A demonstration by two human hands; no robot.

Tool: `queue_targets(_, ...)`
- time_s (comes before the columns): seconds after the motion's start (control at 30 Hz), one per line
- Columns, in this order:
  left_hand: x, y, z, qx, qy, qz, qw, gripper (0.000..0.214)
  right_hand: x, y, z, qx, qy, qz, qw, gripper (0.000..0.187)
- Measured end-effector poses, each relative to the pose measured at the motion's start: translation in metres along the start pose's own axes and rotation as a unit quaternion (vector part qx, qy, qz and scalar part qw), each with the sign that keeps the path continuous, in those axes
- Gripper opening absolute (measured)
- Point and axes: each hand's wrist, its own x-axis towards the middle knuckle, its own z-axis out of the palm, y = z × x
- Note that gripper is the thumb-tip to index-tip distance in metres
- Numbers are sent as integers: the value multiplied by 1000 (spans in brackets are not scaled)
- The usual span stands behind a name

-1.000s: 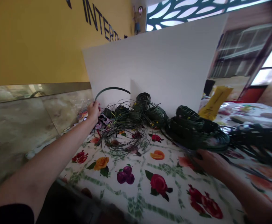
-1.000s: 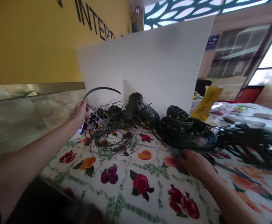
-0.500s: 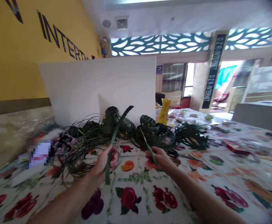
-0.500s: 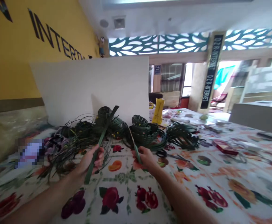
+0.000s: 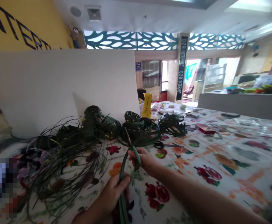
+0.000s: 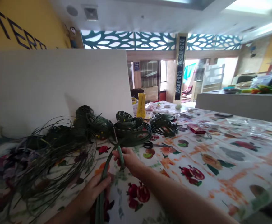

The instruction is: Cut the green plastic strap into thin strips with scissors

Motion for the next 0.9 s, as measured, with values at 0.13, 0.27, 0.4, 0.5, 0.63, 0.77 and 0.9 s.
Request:
queue_targets(0.13, -2, 1, -2, 29, -22, -6, 999, 53, -1, 1, 4, 16, -6, 8, 1000, 40)
queue_targets(0.27, 2, -3, -5, 35, -34, 14, 999, 48, -1, -1, 7, 20, -1, 10, 1000, 38)
queue_targets(0.4, 3, -2, -5, 17, -28, -9, 999, 49, 0, 0, 4, 28, 14, 7, 999, 35)
queue_targets(0.5, 2, 0, -4, 4, -25, -58, 998, 48, 2, 0, 4, 34, 8, 8, 999, 33)
queue_targets(0.63, 2, 1, -5, 1, -40, -76, 996, 41, 2, -1, 6, 36, -7, 14, 999, 34)
queue_targets(0.77, 7, 0, -10, 28, -45, -75, 996, 39, 0, -3, 9, 37, -9, 21, 999, 35)
queue_targets(0.9, 9, -1, -15, 50, -48, -67, 995, 38, -4, -5, 13, 41, -17, 32, 999, 36)
